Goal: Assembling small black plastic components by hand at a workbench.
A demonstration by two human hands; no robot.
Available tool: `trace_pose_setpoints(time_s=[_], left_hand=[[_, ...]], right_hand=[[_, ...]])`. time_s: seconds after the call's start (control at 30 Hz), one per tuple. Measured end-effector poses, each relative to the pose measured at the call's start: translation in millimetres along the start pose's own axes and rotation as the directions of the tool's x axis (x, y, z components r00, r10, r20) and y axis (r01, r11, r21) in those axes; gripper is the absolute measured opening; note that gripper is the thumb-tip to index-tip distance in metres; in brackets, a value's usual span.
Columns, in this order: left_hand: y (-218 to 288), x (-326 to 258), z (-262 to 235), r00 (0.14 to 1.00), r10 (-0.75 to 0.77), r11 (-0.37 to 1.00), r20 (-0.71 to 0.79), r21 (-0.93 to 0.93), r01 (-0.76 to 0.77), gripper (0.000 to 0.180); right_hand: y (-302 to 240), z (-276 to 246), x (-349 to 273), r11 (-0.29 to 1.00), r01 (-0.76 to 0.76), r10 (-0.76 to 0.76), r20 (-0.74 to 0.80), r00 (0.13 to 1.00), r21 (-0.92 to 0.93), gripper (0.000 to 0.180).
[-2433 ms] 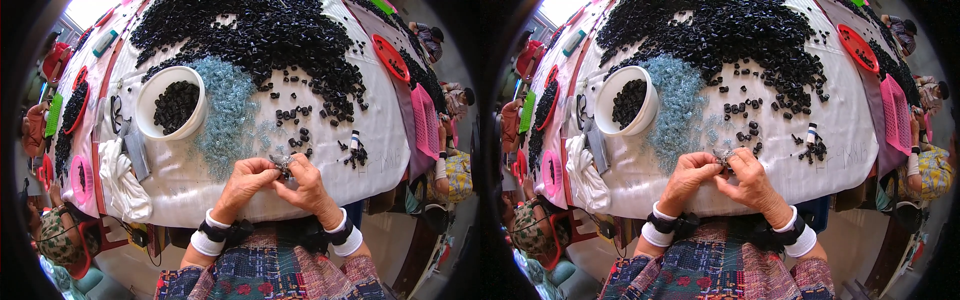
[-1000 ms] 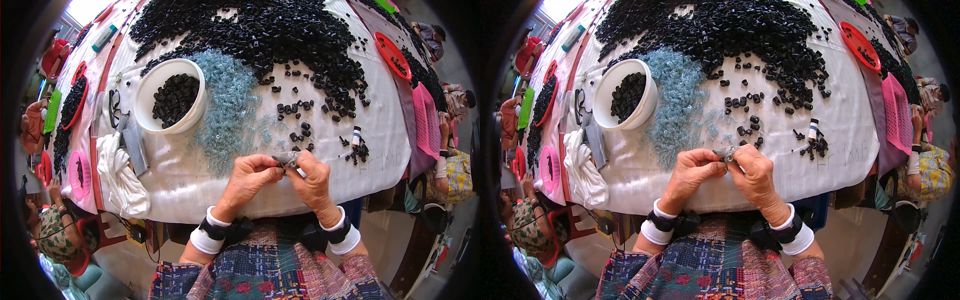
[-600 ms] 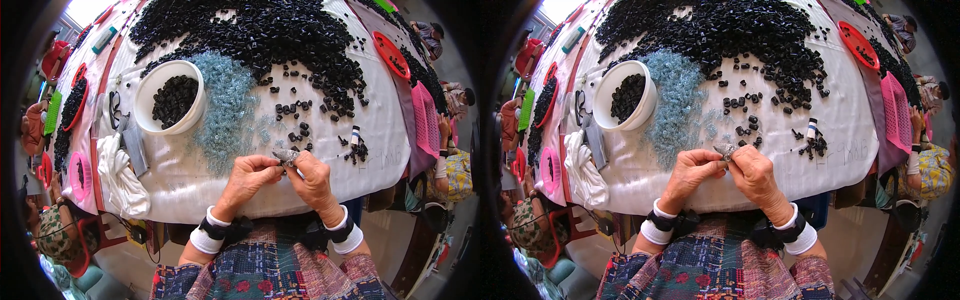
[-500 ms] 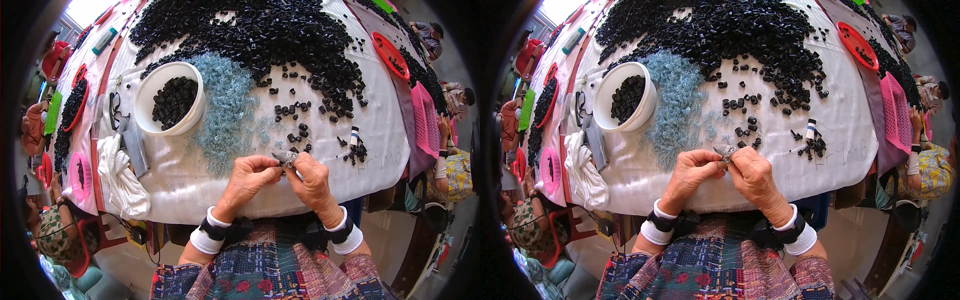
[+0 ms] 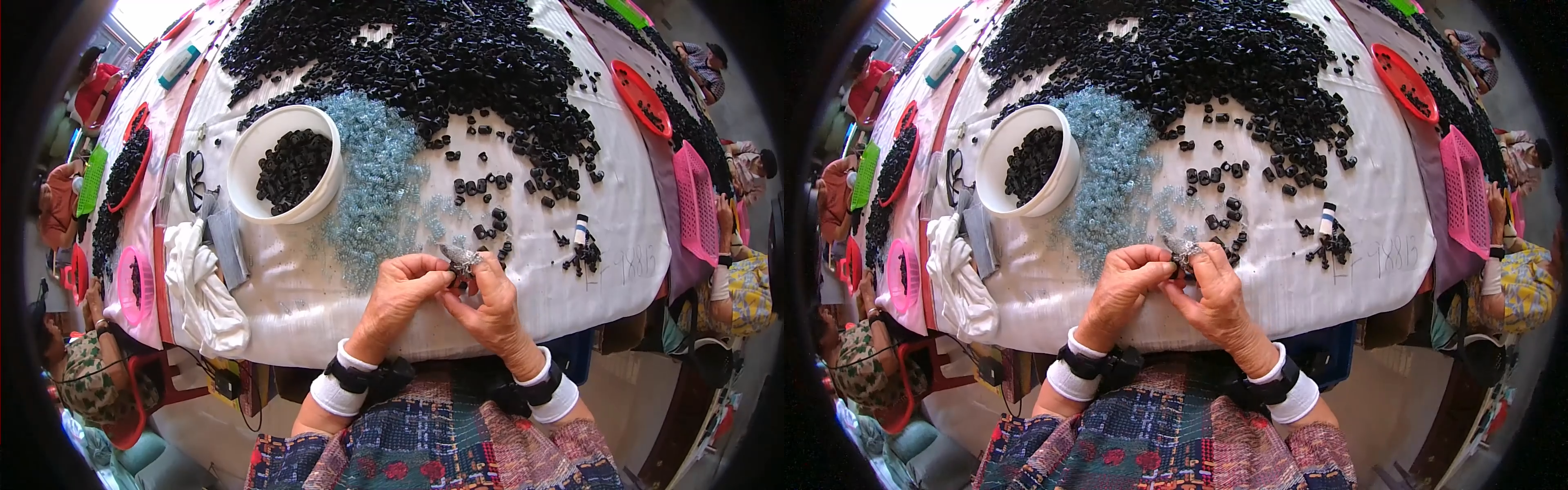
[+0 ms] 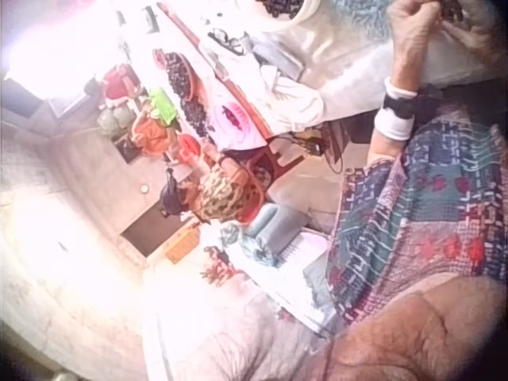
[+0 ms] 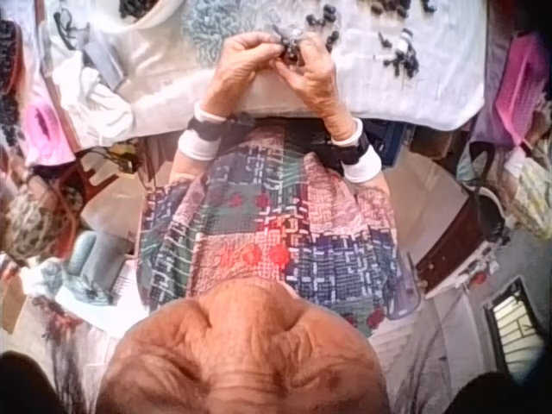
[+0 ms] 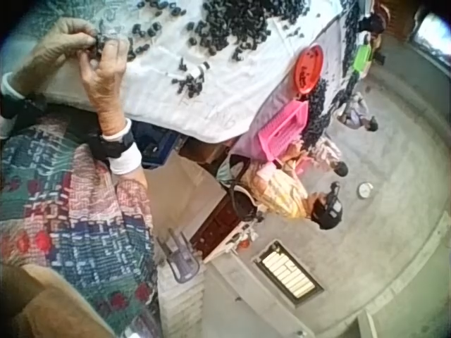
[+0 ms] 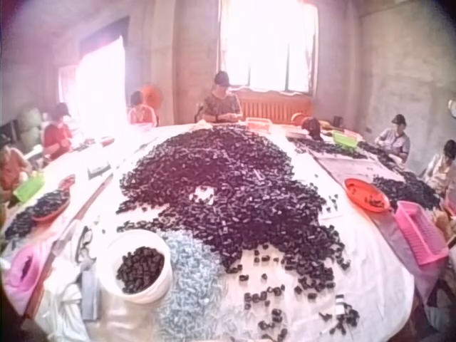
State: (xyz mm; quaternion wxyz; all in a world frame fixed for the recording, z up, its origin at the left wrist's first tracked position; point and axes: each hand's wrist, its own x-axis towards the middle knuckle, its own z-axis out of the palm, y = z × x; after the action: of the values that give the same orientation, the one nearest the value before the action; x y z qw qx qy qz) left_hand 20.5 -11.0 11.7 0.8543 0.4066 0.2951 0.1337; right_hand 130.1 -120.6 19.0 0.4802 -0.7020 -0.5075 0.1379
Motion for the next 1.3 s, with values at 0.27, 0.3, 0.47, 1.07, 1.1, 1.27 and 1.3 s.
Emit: trace_pose_setpoints(time_s=[0.27, 0.3, 0.47, 1.07, 1.1, 1.27, 1.3], left_hand=[[2, 2, 0, 0.999, -0.024, 0.997, 0.041, 0.079, 0.021, 0.009], [3, 2, 1, 0.999, -0.033, 0.993, 0.031, 0.113, 0.029, 0.009], [7, 3, 1, 0.995, -0.051, 0.976, 0.082, 0.217, 0.032, 0.008], [1, 4, -1, 0.999, -0.040, 0.998, 0.035, 0.047, 0.038, 0.012], [1, 3, -1, 0.999, -0.041, 0.998, 0.036, 0.050, 0.039, 0.012], [0, 7, -4, 0.998, -0.046, 0.989, 0.049, 0.141, 0.039, 0.013], [1, 6, -4, 0.997, -0.050, 0.984, 0.052, 0.174, 0.040, 0.013]], right_hand=[[9, 0, 1, 0.979, 0.144, -0.154, -0.055, 0.987, -0.147, 0.032], [9, -3, 1, 0.978, 0.144, -0.151, -0.039, 0.988, -0.153, 0.031], [6, -5, 2, 0.968, 0.196, -0.200, -0.009, 0.980, -0.153, 0.031], [4, 3, -1, 0.979, 0.111, -0.127, -0.085, 0.988, -0.168, 0.030], [4, 3, 0, 0.973, 0.137, -0.155, -0.084, 0.984, -0.185, 0.029], [7, -2, 0, 0.955, 0.181, -0.198, -0.051, 0.979, -0.236, 0.028], [6, -3, 1, 0.954, 0.181, -0.198, -0.048, 0.979, -0.238, 0.027]])
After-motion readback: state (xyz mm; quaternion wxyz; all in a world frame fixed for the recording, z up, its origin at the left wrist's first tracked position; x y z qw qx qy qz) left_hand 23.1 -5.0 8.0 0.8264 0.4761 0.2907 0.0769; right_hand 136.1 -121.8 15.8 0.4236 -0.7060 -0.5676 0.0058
